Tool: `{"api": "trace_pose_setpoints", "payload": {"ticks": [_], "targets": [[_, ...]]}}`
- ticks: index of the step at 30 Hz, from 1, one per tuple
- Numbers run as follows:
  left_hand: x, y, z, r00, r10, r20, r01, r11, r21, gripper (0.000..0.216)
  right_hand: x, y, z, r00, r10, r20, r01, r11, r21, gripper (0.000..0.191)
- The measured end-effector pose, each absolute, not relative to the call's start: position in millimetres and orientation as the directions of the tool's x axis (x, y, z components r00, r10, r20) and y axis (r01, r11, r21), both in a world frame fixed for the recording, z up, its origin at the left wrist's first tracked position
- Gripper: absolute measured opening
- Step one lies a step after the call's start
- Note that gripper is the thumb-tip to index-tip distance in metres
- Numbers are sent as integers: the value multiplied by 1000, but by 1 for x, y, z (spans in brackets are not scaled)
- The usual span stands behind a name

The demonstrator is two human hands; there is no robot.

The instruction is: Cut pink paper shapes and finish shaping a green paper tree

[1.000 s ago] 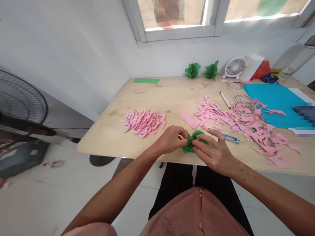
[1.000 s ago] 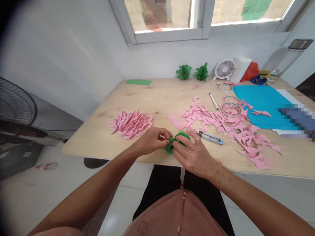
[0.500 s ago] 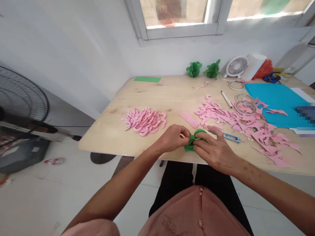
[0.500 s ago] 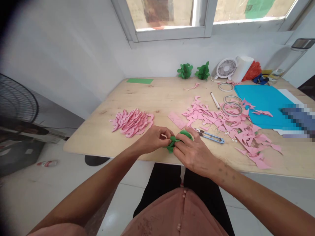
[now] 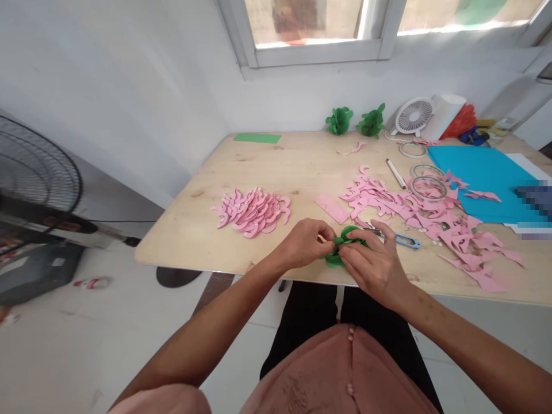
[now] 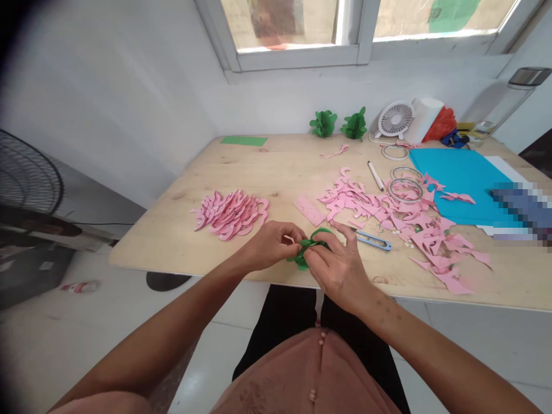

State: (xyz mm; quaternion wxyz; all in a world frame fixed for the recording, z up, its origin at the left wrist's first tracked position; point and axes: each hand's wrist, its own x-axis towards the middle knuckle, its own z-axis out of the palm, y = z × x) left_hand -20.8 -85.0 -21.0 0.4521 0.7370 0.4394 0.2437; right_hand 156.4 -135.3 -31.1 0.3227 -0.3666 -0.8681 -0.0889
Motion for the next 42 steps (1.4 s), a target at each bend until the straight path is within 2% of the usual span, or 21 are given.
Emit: {"api": "trace_pose_setpoints", "payload": {"ticks": [18,28,36,42], "targets": [[-18,-88,-17,507,862,-10,433,-245,867,12,157,-138,-38,-459,599,657,704,696,-143,13],[-9,-95,-20,388,920,43,580,-280,765,13,156,-137,-38,-442,604,664,698,696,-168,13],[-10,-91,-26,415,910,27,514,-259,818,12,160,-131,-31,-353,666,657,707,650,-279,11],[-10,-91,-20,428,904,14,517,-257,816,13,165,-124,-20,-347,679,647,740,622,-256,11]]}}
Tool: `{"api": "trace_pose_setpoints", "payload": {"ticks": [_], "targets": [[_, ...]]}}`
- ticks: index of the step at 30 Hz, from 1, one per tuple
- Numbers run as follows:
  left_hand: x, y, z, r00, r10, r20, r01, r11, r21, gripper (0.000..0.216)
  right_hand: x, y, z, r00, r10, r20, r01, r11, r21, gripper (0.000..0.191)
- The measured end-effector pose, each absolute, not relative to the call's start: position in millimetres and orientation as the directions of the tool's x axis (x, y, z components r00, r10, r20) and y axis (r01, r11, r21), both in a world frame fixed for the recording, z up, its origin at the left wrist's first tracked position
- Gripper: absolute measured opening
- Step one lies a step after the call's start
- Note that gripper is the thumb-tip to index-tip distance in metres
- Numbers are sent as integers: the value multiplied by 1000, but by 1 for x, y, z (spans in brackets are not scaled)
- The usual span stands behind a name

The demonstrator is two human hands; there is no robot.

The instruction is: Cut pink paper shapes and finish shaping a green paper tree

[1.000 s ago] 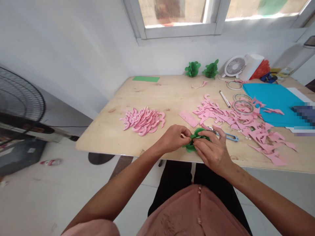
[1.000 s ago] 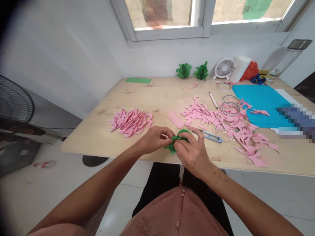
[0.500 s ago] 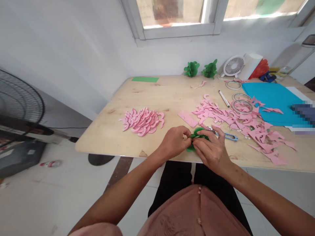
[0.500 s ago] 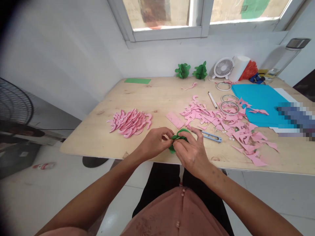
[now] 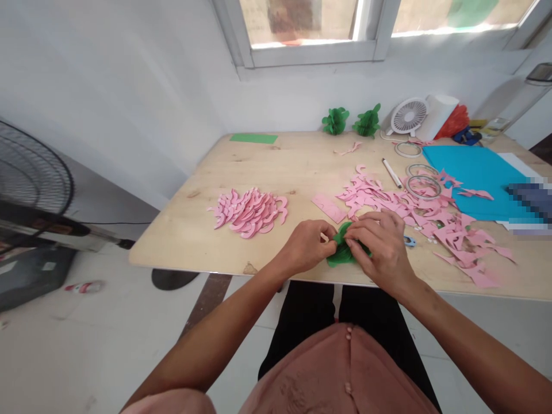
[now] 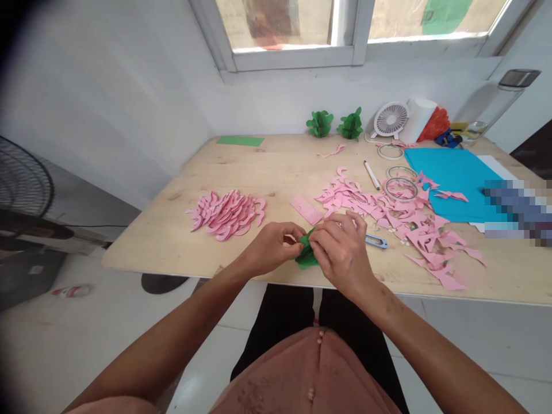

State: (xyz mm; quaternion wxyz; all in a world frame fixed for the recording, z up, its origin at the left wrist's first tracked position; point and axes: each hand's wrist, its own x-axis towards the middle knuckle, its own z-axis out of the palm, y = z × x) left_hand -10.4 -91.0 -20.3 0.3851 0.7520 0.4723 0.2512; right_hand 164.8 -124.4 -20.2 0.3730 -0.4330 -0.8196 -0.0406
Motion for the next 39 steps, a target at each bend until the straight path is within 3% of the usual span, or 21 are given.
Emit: {"api": "trace_pose_setpoints", "payload": {"ticks": [14,29,39], "targets": [[-10,-95,-10,463,886,15,497,-273,823,14,171,-116,-13,-477,763,435,736,618,-276,12],[-10,-96,-9,465,885,26,504,-289,814,15,159,-127,-14,-438,708,554,808,580,-102,14],[-11,-93,-12,496,868,23,489,-301,819,17,163,-127,-16,-369,761,534,793,557,-247,14]]}}
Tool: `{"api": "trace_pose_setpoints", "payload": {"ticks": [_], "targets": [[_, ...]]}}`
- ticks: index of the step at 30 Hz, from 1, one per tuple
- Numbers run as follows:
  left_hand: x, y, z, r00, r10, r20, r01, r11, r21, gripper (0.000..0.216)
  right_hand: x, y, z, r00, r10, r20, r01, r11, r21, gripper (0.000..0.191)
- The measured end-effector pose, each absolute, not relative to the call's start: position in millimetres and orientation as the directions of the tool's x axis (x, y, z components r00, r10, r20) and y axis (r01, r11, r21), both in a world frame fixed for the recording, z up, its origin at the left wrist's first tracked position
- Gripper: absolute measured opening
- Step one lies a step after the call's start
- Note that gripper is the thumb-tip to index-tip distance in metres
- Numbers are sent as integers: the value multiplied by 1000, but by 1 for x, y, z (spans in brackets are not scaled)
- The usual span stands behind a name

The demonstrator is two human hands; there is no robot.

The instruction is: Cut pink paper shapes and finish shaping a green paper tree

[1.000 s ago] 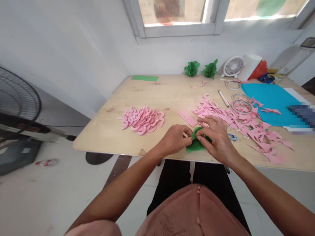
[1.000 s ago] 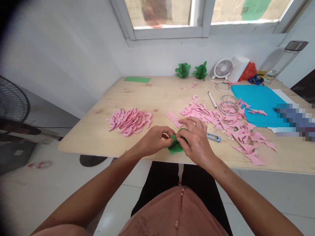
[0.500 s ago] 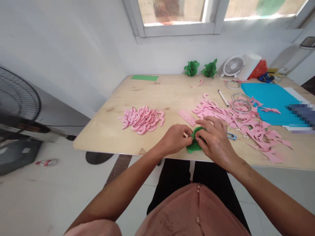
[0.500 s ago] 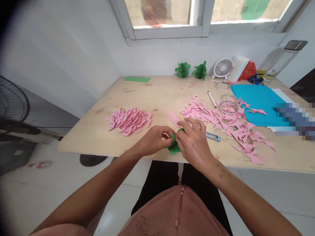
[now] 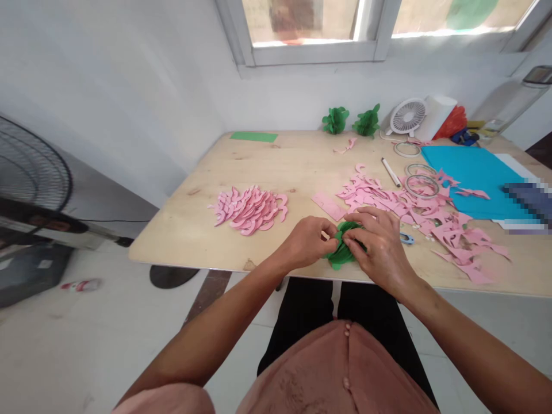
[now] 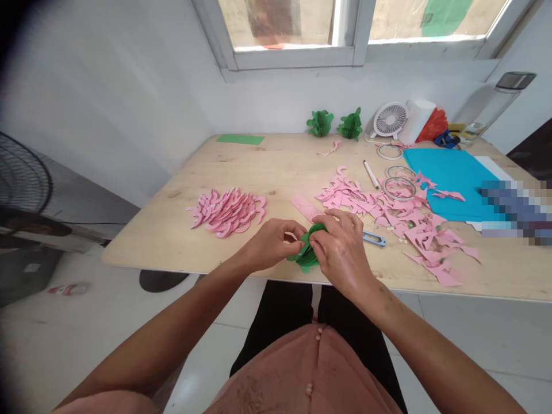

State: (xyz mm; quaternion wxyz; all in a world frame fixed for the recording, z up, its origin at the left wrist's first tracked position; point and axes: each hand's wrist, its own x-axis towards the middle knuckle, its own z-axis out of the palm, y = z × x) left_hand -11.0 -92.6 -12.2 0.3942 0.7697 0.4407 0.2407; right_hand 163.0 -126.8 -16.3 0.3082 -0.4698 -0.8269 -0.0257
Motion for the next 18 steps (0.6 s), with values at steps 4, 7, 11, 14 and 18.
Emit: {"api": "trace_pose_setpoints", "payload": {"ticks": [4,7,11,14,18], "targets": [[-11,-92,-13,497,868,16,468,-284,837,18,165,-126,-17,-366,788,495,791,544,-280,14],[-10,-92,-14,486,874,13,467,-272,842,17,165,-126,-17,-368,784,501,798,542,-262,13],[-9,-92,-13,479,878,2,434,-239,868,17,162,-128,-16,-369,745,556,815,547,-191,13],[-8,-92,-12,474,881,-6,395,-206,895,17,160,-130,-18,-367,712,599,831,540,-133,13],[-8,-92,-12,457,889,-12,378,-182,908,16,157,-135,-20,-349,705,618,852,513,-104,15]]}}
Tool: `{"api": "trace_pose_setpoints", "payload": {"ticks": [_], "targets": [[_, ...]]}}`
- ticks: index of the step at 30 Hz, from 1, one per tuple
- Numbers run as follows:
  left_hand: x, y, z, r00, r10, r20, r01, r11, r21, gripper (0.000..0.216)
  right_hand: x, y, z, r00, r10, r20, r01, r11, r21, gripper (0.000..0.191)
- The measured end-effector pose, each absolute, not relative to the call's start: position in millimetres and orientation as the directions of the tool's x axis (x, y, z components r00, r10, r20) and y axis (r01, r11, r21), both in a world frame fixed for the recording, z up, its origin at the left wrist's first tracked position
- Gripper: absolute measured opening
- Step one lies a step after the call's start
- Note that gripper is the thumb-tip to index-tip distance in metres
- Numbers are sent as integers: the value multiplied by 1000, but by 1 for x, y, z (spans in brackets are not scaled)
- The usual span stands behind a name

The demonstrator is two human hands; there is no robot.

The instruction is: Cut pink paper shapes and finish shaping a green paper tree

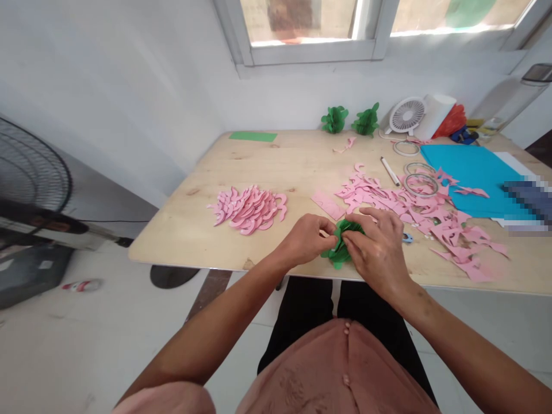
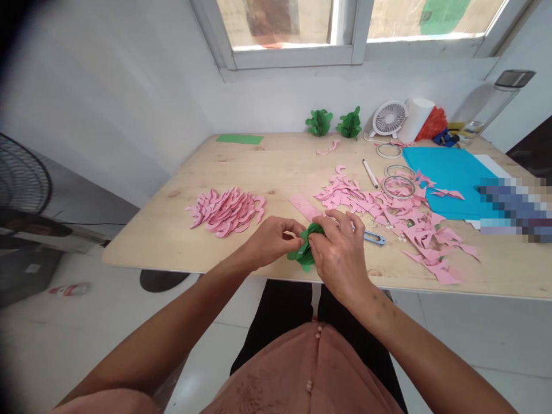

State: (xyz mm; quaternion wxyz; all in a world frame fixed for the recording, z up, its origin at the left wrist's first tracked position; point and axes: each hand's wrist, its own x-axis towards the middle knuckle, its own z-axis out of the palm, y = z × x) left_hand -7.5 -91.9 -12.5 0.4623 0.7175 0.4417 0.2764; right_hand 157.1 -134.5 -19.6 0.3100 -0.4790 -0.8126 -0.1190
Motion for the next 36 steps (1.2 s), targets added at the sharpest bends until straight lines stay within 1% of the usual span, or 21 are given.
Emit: {"api": "trace_pose_setpoints", "payload": {"ticks": [7,11,15,21,28,32,36], "targets": [[-9,-91,-14,442,896,-34,359,-142,922,16,149,-146,-25,-309,727,613,873,473,-121,15],[-9,-92,-14,415,908,-61,359,-101,928,16,146,-152,-32,-293,748,596,877,458,-143,21],[-9,-93,-14,405,913,-47,354,-109,929,17,143,-157,-36,-266,769,581,882,438,-176,26],[-10,-94,-14,405,914,-18,346,-135,928,18,143,-157,-39,-214,788,578,866,427,-262,27],[-9,-96,-13,377,924,-62,346,-79,935,16,145,-155,-42,-140,807,573,805,430,-409,28],[-9,-97,-12,378,923,-74,337,-63,939,15,141,-156,-44,-112,809,576,798,419,-433,29],[-9,-98,-11,378,923,-73,329,-60,943,15,138,-157,-46,-100,800,592,807,414,-422,31]]}}
